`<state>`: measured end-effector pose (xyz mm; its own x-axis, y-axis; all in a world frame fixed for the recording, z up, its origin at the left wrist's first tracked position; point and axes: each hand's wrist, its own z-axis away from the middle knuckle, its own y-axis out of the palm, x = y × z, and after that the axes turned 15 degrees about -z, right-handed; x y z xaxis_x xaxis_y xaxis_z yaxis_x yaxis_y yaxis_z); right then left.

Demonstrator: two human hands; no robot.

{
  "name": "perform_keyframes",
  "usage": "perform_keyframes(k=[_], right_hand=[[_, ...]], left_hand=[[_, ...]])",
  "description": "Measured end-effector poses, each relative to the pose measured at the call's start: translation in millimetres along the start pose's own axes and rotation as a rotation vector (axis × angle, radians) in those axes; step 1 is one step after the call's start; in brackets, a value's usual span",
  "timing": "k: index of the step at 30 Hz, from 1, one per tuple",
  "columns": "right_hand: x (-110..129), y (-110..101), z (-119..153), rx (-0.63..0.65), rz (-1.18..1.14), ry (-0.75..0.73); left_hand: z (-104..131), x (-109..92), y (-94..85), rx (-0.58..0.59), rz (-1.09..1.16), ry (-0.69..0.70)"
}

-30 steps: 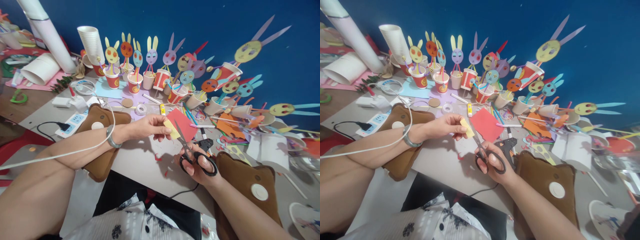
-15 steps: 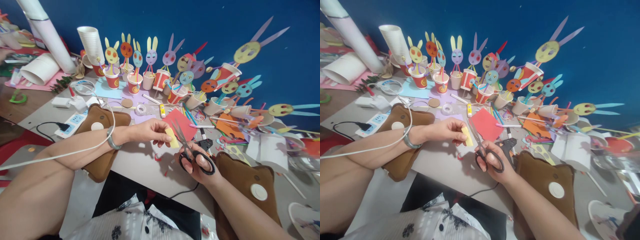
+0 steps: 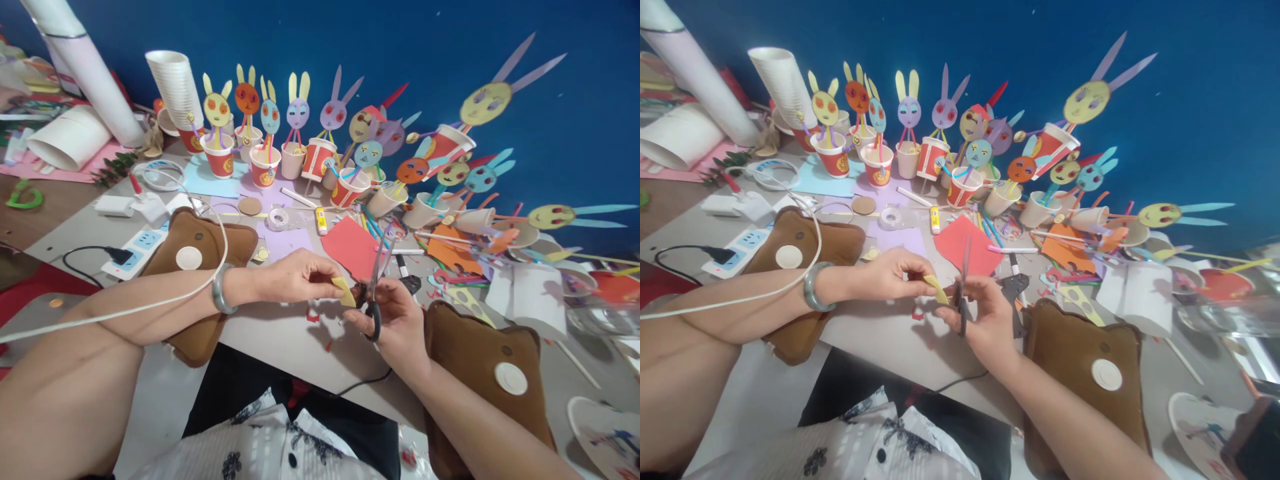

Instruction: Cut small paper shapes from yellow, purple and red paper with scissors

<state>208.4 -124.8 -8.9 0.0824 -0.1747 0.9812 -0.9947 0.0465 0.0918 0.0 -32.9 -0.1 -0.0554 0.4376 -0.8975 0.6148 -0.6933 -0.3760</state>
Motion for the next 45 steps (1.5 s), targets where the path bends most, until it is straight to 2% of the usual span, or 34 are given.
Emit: perform_keyframes(k=[3, 20, 27, 34, 45], right_hand=[[-1.5, 2.9, 3.6, -0.005, -0.019, -0.018], [-1.0, 3.9, 4.8, -0.041, -0.006, -0.058], [-10.3, 0.8, 2.3, 0.025, 0.054, -0.051], [-12.4, 1.2, -0.1, 0.028, 0.035, -0.048], [-11.9, 6.8, -5.7, -0.003, -0.005, -0.073]], left_hand=[[2.8, -4.9, 4.2, 0.005, -0.074, 0.028], [3.6, -10.4, 1.3, 0.164, -0.255, -0.079], [1.3, -12.8, -3.5, 0.189, -0.219, -0.132], [-0.1, -6.4, -7.2, 0.187, -0.239, -0.043], [-0.3, -5.8, -7.6, 0.224, -0.211, -0.096]])
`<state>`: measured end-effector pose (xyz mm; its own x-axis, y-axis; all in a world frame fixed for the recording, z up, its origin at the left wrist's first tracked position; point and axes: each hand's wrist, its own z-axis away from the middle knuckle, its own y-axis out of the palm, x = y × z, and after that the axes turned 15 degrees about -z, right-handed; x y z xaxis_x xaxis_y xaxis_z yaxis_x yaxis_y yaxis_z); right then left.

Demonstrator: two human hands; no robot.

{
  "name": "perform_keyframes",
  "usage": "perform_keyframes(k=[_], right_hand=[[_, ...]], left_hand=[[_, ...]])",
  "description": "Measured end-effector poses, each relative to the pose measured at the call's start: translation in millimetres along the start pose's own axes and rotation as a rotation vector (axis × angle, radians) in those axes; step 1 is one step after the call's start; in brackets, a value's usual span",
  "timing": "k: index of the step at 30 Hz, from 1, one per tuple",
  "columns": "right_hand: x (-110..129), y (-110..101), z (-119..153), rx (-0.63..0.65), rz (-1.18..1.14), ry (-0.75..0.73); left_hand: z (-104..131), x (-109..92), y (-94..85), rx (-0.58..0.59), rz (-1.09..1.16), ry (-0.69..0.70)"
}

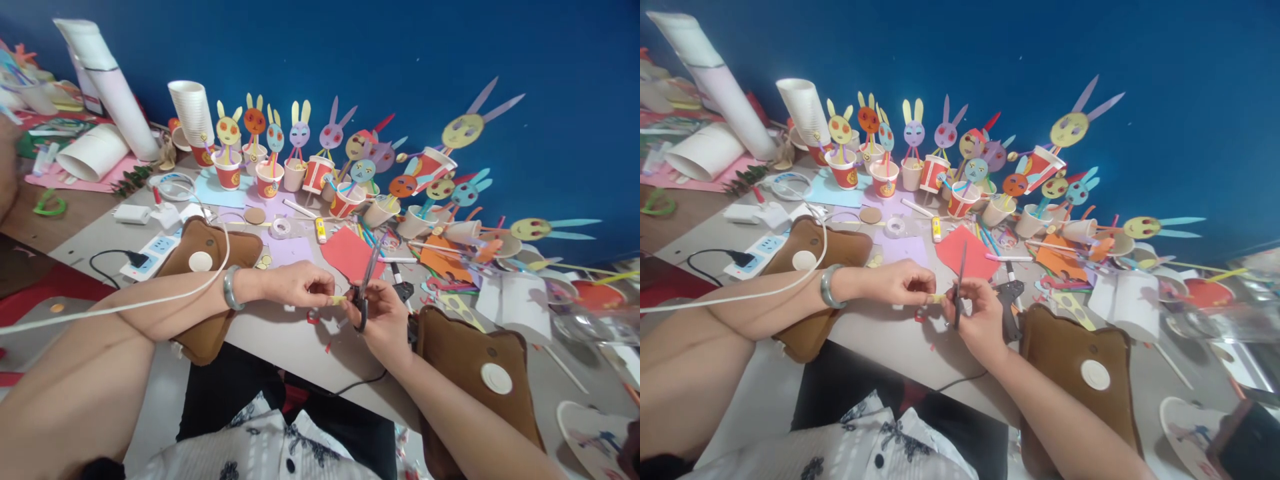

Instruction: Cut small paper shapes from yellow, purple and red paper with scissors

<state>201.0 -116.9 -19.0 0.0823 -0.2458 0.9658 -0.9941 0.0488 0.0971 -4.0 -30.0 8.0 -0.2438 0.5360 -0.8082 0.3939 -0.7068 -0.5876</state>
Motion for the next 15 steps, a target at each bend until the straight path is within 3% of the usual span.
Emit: perform_keyframes(k=[8, 15], right_hand=[[0.2, -3.3, 1.5, 0.051, 0.022, 0.045], [1.9, -0.1, -0.1, 0.051, 0.104, -0.031]], left_hand=[[0.4, 4.1, 2.2, 0.026, 0.084, -0.007], [0.2, 6.2, 1.5, 0.014, 0.015, 0.083]])
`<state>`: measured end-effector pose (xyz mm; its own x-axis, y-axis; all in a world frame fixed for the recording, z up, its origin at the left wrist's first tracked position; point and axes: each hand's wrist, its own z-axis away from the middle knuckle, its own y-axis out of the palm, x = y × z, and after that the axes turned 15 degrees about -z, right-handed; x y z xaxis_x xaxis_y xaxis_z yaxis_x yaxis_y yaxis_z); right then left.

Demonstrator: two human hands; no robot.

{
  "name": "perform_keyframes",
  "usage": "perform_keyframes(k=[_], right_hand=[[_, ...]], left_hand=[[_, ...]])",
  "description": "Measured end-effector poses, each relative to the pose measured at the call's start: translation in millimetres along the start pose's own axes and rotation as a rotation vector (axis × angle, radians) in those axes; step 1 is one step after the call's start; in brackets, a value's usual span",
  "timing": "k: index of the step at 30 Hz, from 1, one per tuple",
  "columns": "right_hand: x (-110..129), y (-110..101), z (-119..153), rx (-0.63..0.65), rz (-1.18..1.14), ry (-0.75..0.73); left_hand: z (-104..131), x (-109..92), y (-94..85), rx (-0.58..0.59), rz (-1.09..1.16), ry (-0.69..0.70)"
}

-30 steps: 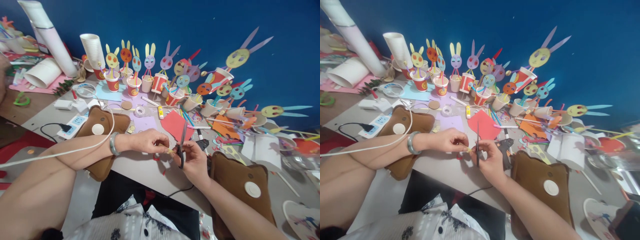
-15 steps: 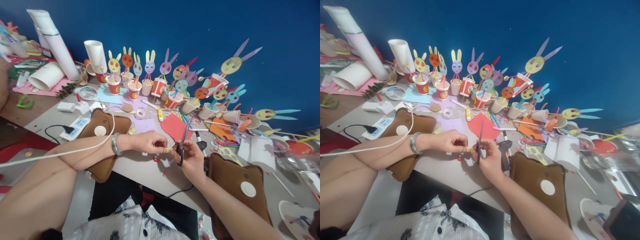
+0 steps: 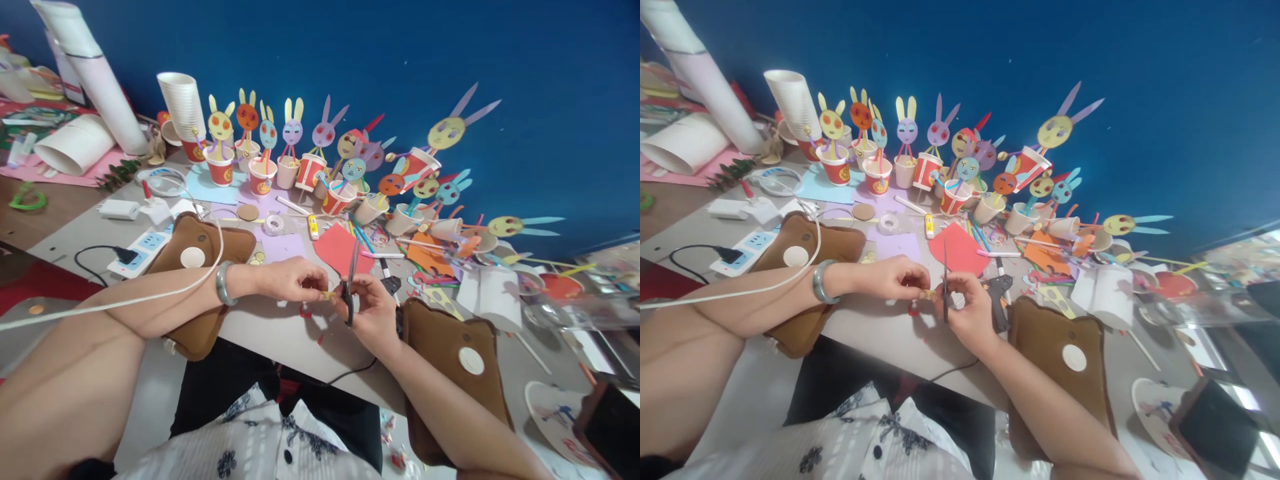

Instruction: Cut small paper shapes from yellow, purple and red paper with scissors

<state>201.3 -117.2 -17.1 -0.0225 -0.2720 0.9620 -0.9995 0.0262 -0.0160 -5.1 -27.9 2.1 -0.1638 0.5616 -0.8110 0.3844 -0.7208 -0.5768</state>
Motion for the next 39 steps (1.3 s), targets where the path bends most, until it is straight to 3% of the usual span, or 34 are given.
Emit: perform_keyframes(k=[3, 7, 11, 15, 18, 23, 28, 30, 35, 39], right_hand=[[5.6, -0.3, -5.9, -0.007, 0.035, -0.009], [19.0, -5.4, -19.9, -0.037, 0.044, 0.083], [24.4, -8.2, -35.9, -0.091, -0.104, 0.151], [16.1, -5.3, -47.1, -0.176, -0.258, 0.161], [6.9, -5.4, -51.7, -0.229, -0.328, 0.138], [-3.6, -12.5, -54.5, -0.223, -0.312, 0.097], [-4.5, -14.8, -52.1, -0.177, -0.313, 0.067], [-3.2, -14.2, -50.1, -0.161, -0.319, 0.081], [-0.9, -13.3, -45.9, -0.156, -0.355, 0.099], [-0.9, -12.9, -44.8, -0.154, -0.375, 0.114]], left_hand=[[-2.0, -3.7, -2.5, -0.037, -0.049, -0.003], [-8.7, -18.6, -4.6, -0.05, -0.09, -0.048], [-23.8, -31.7, -10.4, -0.001, -0.129, -0.185], [-40.4, -26.4, -24.5, 0.115, -0.095, -0.278], [-43.8, -14.0, -31.0, 0.042, 0.009, -0.244], [-36.2, 2.3, -25.9, -0.059, 0.336, -0.256], [-34.7, 2.1, -23.6, -0.124, 0.456, -0.307], [-35.6, 0.8, -22.4, -0.151, 0.456, -0.314], [-36.4, -0.9, -11.8, -0.074, 0.315, -0.281], [-36.9, -3.0, -5.5, -0.111, 0.285, -0.296]])
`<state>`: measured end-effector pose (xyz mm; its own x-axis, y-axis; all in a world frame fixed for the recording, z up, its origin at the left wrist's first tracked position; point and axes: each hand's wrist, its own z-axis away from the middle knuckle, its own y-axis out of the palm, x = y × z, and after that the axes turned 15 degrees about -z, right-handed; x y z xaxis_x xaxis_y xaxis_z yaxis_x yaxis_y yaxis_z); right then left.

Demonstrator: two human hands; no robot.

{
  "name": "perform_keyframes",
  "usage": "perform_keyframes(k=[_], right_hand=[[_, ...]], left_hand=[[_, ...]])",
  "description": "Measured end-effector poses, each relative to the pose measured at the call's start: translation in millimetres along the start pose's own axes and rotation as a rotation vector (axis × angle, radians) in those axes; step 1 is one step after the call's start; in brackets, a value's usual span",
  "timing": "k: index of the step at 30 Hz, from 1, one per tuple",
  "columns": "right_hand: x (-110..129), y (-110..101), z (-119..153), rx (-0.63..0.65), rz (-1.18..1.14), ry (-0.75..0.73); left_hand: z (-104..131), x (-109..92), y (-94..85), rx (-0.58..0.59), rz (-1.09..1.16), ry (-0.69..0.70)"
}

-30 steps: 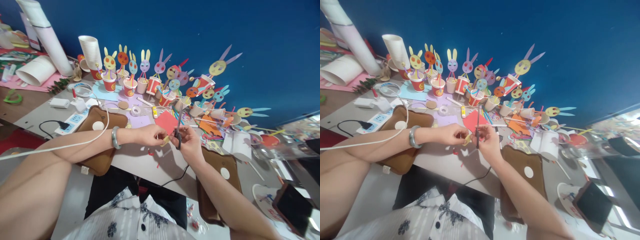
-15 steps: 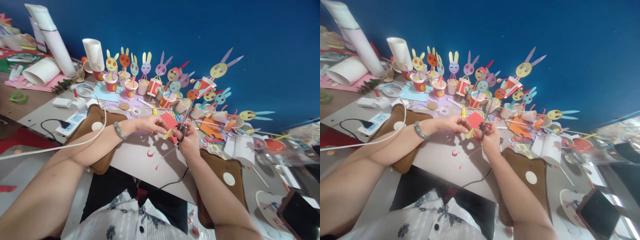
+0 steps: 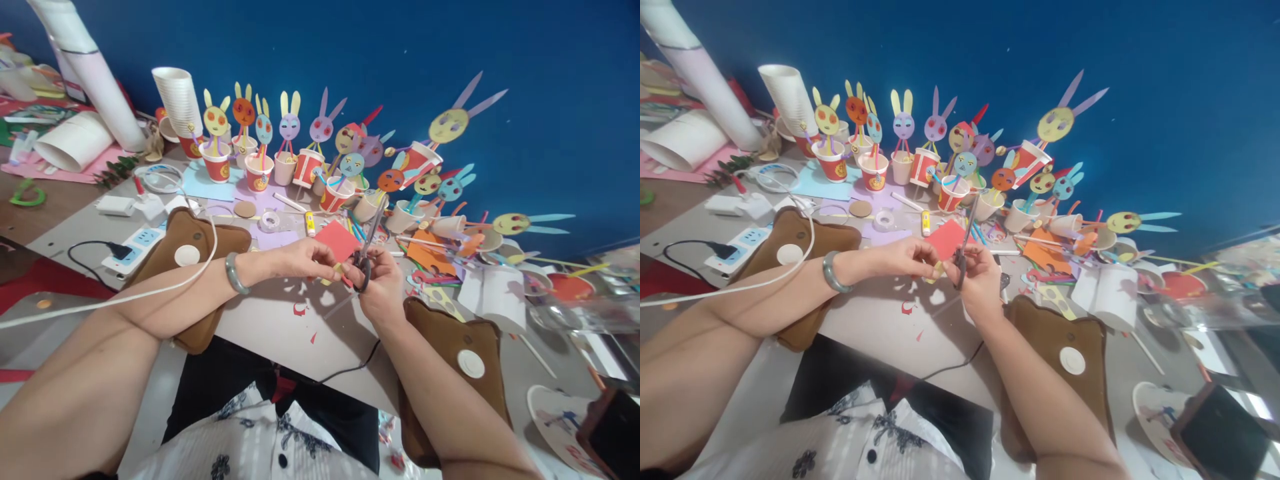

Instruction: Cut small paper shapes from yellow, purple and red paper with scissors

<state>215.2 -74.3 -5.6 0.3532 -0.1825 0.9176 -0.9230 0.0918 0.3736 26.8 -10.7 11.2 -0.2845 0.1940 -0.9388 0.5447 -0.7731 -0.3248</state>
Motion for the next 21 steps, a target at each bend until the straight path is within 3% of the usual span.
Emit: perform_keyframes(k=[9, 15, 18, 21], right_hand=[[-4.8, 0.3, 0.9, -0.035, 0.022, -0.037], [-6.0, -1.1, 1.0, -0.15, 0.028, -0.158], [-4.2, 0.7, 2.6, -0.096, 0.043, -0.178], [-2.3, 2.9, 6.3, -0.042, 0.084, -0.23]], left_hand=[[3.4, -9.6, -3.0, -0.035, 0.013, 0.004], [3.4, -10.1, -2.1, -0.177, 0.054, 0.0], [2.9, -6.7, 1.0, -0.311, -0.041, 0.094], [4.6, -2.5, 5.4, -0.461, -0.247, 0.282]])
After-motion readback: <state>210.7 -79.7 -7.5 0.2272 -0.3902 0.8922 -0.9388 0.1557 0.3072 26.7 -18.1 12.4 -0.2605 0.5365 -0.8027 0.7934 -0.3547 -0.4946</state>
